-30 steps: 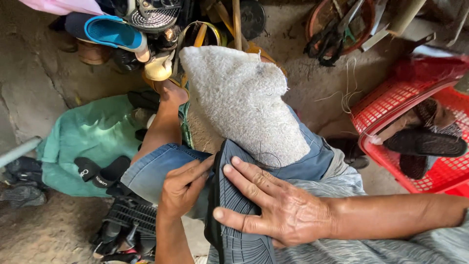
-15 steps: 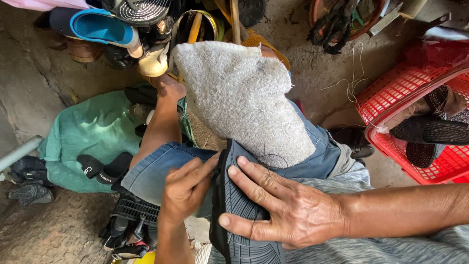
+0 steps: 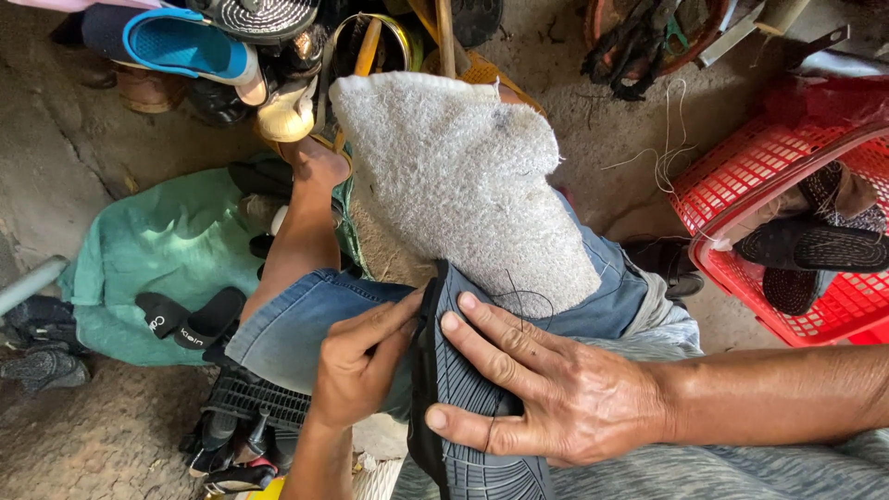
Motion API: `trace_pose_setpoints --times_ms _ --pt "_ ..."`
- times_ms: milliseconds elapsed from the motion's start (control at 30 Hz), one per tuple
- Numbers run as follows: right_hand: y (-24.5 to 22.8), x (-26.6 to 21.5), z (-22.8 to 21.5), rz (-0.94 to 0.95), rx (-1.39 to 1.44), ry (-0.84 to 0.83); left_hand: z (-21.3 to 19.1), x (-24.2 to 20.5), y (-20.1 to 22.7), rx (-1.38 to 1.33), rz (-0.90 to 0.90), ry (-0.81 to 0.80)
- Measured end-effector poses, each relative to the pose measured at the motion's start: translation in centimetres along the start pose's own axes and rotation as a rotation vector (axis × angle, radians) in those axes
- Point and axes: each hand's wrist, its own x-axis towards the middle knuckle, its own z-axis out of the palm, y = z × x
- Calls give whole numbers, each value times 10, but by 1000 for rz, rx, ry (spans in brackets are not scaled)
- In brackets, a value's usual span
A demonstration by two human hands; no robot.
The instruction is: The person sits on the floor and sews a black slipper using a needle and thread. They hold the slipper on their lap, pull the thread through the material, and occasionally turn the slipper to work on different areas.
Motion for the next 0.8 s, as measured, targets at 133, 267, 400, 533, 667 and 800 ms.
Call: trace_pose_setpoints --times_ms 133,267,400,533,667,800 --pt "-1 -1 -1 13 -2 7 -1 -1 -2 329 197 9" --pt "-1 -2 -3 3 -20 -7 0 4 -4 10 21 -35" --pt "-2 1 -5 25 10 63 -1 4 -4 184 134 -29" --pt "-1 2 -7 30 -4 57 2 8 0 196 122 0" --pt "-1 -1 -5 21 -18 55 6 6 -4 38 37 -8" --pt "0 -3 -3 28 -7 50 3 7 -1 442 322 69"
